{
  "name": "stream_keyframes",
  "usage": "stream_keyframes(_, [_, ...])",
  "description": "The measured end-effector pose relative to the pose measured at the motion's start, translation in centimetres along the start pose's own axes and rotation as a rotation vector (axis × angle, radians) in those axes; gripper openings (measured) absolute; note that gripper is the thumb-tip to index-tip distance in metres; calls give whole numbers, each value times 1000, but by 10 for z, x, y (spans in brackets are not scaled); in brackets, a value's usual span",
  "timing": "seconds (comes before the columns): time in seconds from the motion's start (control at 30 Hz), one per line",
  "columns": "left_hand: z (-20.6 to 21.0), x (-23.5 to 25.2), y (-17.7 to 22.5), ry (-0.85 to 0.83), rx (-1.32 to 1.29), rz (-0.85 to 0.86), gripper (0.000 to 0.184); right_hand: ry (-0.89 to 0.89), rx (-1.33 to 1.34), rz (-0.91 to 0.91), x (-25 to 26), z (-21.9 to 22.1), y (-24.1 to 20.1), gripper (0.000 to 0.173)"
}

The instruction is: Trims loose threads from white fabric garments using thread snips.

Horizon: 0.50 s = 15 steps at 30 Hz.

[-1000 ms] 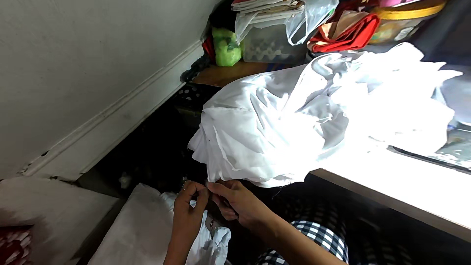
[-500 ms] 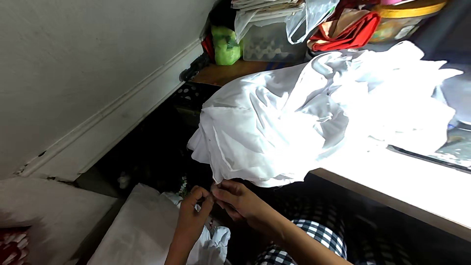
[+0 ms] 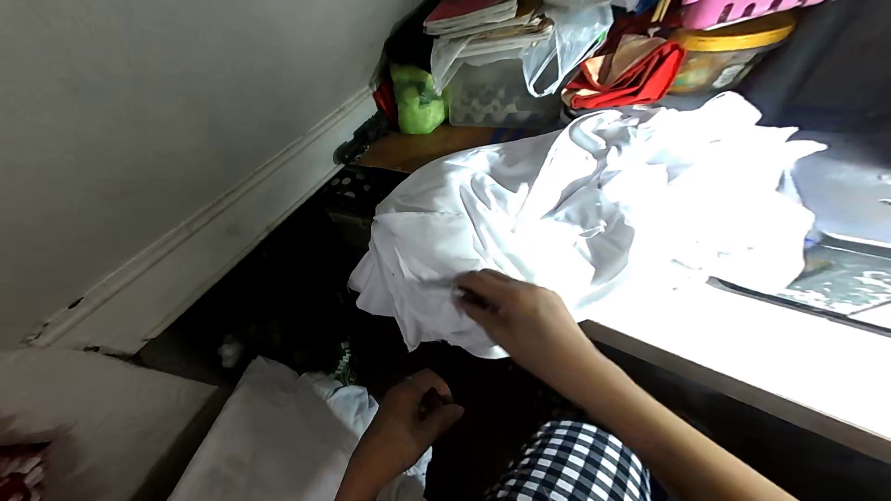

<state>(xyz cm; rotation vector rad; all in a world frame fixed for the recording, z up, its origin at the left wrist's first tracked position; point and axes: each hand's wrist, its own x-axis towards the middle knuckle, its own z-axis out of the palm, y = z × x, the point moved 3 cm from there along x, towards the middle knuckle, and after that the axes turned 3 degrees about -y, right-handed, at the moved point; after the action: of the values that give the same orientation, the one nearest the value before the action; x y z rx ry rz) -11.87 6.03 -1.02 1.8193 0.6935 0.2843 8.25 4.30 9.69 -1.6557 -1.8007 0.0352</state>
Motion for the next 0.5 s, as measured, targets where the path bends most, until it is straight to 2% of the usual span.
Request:
stream_keyframes(0.13, [-5,-3,20,72,-133,121,23,54,678,417,16,-32,35,7])
stream_keyframes(0.2, [-7,-1,29,114,-190,169,20,64,897,587,15,-31,49,11])
stream_keyframes(0.4, [-21,21,46,385,-490,135,34,63,1073,672,11,-18,52,13])
stream_keyframes(0.5, [-28,41,55,458,-577,87,34,63,1101,700,13,-20,51,14])
